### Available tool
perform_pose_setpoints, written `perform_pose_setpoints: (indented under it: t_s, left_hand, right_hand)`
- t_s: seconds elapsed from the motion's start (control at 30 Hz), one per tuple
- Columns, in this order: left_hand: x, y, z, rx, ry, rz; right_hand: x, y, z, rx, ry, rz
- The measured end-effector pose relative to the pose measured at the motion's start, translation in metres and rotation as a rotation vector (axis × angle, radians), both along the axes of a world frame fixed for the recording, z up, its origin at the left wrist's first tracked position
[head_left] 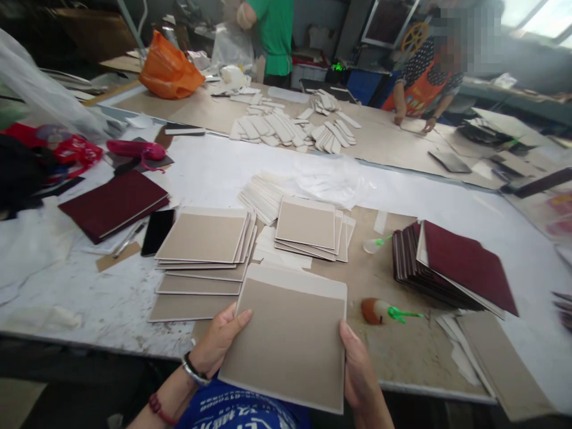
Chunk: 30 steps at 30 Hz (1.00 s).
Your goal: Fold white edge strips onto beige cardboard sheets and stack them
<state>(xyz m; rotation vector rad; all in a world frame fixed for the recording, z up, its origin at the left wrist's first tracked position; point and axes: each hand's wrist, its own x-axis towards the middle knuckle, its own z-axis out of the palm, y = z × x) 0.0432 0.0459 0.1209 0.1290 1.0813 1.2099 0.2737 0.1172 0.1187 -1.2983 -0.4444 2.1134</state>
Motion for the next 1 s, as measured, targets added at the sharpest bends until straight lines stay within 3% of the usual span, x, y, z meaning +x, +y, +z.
perform_pose_setpoints:
  t_s: [0.3, 0.4, 0.6, 0.73, 0.87, 1.0]
  left_hand:
    - [-0.004, 0.001, 0.000, -0.151, -0.093, -0.026]
    - [-0.003, 0.003, 0.001, -0.181, -0.086, -0.005]
    - [0.001, 0.006, -0.005, -0.203, 0.037, 0.023]
    - [0.003, 0.006, -0.008, -0.193, 0.106, 0.039]
    - [0.004, 0.012, -0.009, -0.185, 0.137, 0.043]
    - [0.002, 0.026, -0.014, -0.184, 0.158, 0.024]
  right_hand:
    - [-0.005, 0.000, 0.009, 0.126, 0.091, 0.011]
    - [-0.009, -0.003, 0.012, 0.191, -0.022, 0.034]
    - [-0.010, -0.001, 0.004, 0.461, -0.405, 0.110]
    - [-0.009, 0.002, -0.002, 0.538, -0.538, 0.137]
    - [-0.010, 0.010, -0.008, 0.471, -0.521, 0.118]
    - [-0.012, 0.022, -0.018, 0.233, -0.304, 0.091]
